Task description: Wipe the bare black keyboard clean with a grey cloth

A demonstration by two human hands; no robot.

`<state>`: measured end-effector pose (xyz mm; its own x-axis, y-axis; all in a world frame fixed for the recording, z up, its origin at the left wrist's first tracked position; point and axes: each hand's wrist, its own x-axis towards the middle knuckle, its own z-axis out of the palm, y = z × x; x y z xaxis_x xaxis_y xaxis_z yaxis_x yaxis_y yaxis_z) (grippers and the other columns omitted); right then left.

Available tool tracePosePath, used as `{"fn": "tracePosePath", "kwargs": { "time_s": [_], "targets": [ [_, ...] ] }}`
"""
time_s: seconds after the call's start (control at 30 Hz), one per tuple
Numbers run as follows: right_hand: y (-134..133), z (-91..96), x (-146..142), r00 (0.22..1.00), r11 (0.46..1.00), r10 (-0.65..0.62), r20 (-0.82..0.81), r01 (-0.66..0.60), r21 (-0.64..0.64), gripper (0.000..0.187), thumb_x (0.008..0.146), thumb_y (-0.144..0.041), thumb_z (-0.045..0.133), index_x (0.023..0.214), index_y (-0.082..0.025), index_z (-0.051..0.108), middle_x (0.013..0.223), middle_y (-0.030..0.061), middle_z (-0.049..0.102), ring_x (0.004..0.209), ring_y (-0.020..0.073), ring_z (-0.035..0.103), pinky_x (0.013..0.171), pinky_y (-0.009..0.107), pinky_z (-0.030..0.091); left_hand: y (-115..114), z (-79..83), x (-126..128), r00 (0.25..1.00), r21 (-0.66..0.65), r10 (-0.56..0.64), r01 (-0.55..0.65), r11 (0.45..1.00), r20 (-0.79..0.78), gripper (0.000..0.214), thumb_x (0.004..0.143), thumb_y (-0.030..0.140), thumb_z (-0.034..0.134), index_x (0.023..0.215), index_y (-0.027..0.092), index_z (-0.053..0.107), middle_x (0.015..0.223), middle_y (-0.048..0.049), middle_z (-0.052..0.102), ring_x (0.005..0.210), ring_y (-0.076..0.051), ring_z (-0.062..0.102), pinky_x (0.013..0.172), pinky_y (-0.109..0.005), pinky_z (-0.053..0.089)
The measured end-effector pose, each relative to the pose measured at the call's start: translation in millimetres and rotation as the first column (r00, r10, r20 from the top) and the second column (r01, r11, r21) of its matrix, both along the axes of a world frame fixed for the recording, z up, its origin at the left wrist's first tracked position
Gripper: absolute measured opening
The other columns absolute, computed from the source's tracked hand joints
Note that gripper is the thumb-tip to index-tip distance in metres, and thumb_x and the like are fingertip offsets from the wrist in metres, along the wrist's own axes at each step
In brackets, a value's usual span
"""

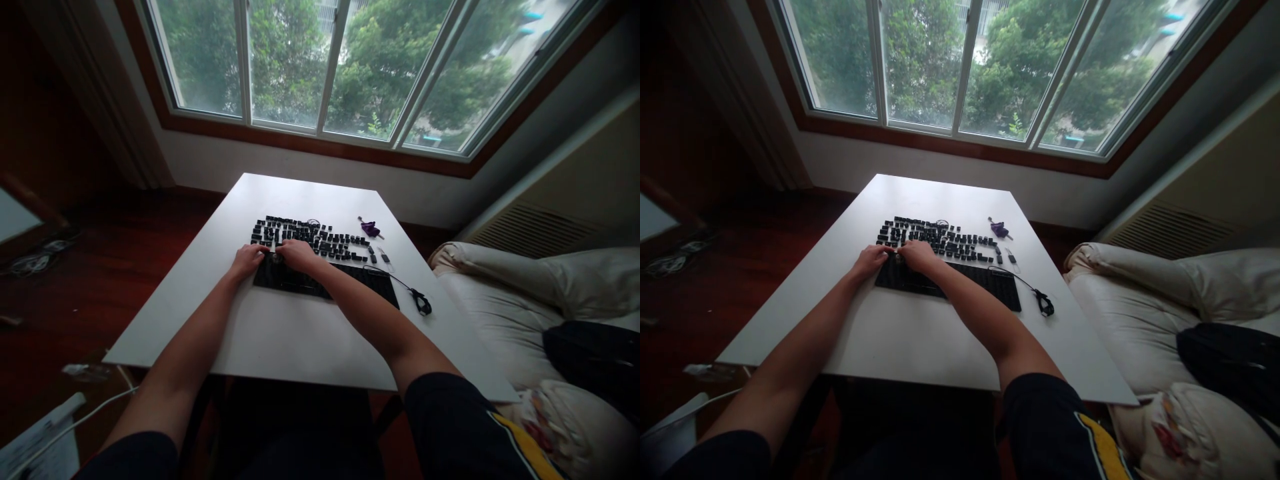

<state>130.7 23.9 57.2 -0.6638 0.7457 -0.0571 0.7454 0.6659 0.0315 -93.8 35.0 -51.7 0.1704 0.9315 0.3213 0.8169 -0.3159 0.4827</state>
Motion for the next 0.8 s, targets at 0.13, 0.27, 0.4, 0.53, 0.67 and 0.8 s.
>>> {"fn": "tracePosePath", "kwargs": {
  "time_s": [0.13, 0.27, 0.4, 0.53, 0.67, 0.8],
  "targets": [
    [-5.3, 6.5, 16.9, 0.998, 1.0, -0.023, 0.051, 0.023, 0.002, 0.031, 0.093, -0.017, 0.054, 0.115, -0.026, 0.073, 0.113, 0.0103, 0.069, 0.103, 0.0267, 0.065, 0.078, 0.032, 0.049, -0.7, 2.0, 0.2, 1.0, -0.023, 0.003, -0.003, 1.0, 0.017, 0.032, 0.088, 0.027, 0.057, 0.114, 0.03, 0.075, 0.112, -0.0027, 0.075, 0.109, -0.027, 0.063, 0.101, -0.041, 0.046],
    [-20.0, 6.3, 7.7, 0.997, 0.99, 0.021, -0.076, -0.01, 0.139, 0.035, 0.099, -0.02, 0.047, 0.127, -0.026, 0.065, 0.121, 0.0117, 0.064, 0.11, 0.0273, 0.059, 0.079, 0.032, 0.049, -0.2, 1.3, 0.0, 1.0, -0.019, 0.012, -0.012, 1.0, 0.012, 0.032, 0.088, 0.029, 0.057, 0.115, 0.03, 0.075, 0.11, -0.0027, 0.075, 0.106, -0.026, 0.064, 0.101, -0.04, 0.046],
    [-37.7, -6.5, -13.9, 0.992, 0.989, 0.105, -0.072, -0.096, 0.114, 0.034, 0.101, -0.02, 0.043, 0.126, -0.026, 0.065, 0.124, 0.0118, 0.062, 0.109, 0.0268, 0.057, 0.078, 0.032, 0.049, 0.5, -0.6, -0.6, 1.0, -0.01, 0.01, -0.01, 1.0, -0.008, 0.033, 0.088, 0.029, 0.057, 0.116, 0.029, 0.075, 0.113, -0.003, 0.075, 0.108, -0.026, 0.063, 0.102, -0.039, 0.047],
    [-49.3, -16.1, -19.9, 0.983, 0.982, 0.171, -0.072, -0.163, 0.097, 0.031, 0.1, -0.018, 0.043, 0.118, -0.022, 0.068, 0.121, 0.0111, 0.064, 0.107, 0.0257, 0.059, 0.077, 0.031, 0.048, 1.2, -1.5, -0.4, 1.0, -0.009, 0.013, -0.013, 1.0, -0.027, 0.034, 0.089, 0.027, 0.055, 0.117, 0.029, 0.074, 0.115, -0.002, 0.074, 0.108, -0.023, 0.063, 0.103, -0.036, 0.046],
    [-45.5, -9.3, -12.8, 0.976, 0.977, 0.213, -0.042, -0.212, 0.012, 0.026, 0.094, -0.02, 0.054, 0.112, -0.024, 0.071, 0.114, 0.0077, 0.067, 0.102, 0.0236, 0.063, 0.074, 0.029, 0.046, 1.1, -0.8, 0.1, 0.999, -0.011, 0.023, -0.023, 1.0, -0.027, 0.033, 0.089, 0.026, 0.056, 0.116, 0.029, 0.075, 0.113, -0.0019, 0.075, 0.106, -0.023, 0.064, 0.102, -0.036, 0.047],
    [-36.9, -0.9, -7.2, 0.986, 0.986, 0.158, -0.057, -0.16, -0.039, 0.033, 0.089, -0.025, 0.062, 0.121, -0.027, 0.068, 0.118, 0.0056, 0.067, 0.105, 0.0242, 0.064, 0.075, 0.028, 0.047, 0.2, 0.4, -0.7, 1.0, -0.017, 0.008, -0.008, 1.0, -0.014, 0.033, 0.089, 0.026, 0.056, 0.116, 0.03, 0.075, 0.113, -0.0014, 0.075, 0.107, -0.023, 0.064, 0.102, -0.036, 0.047]
  ]
}}
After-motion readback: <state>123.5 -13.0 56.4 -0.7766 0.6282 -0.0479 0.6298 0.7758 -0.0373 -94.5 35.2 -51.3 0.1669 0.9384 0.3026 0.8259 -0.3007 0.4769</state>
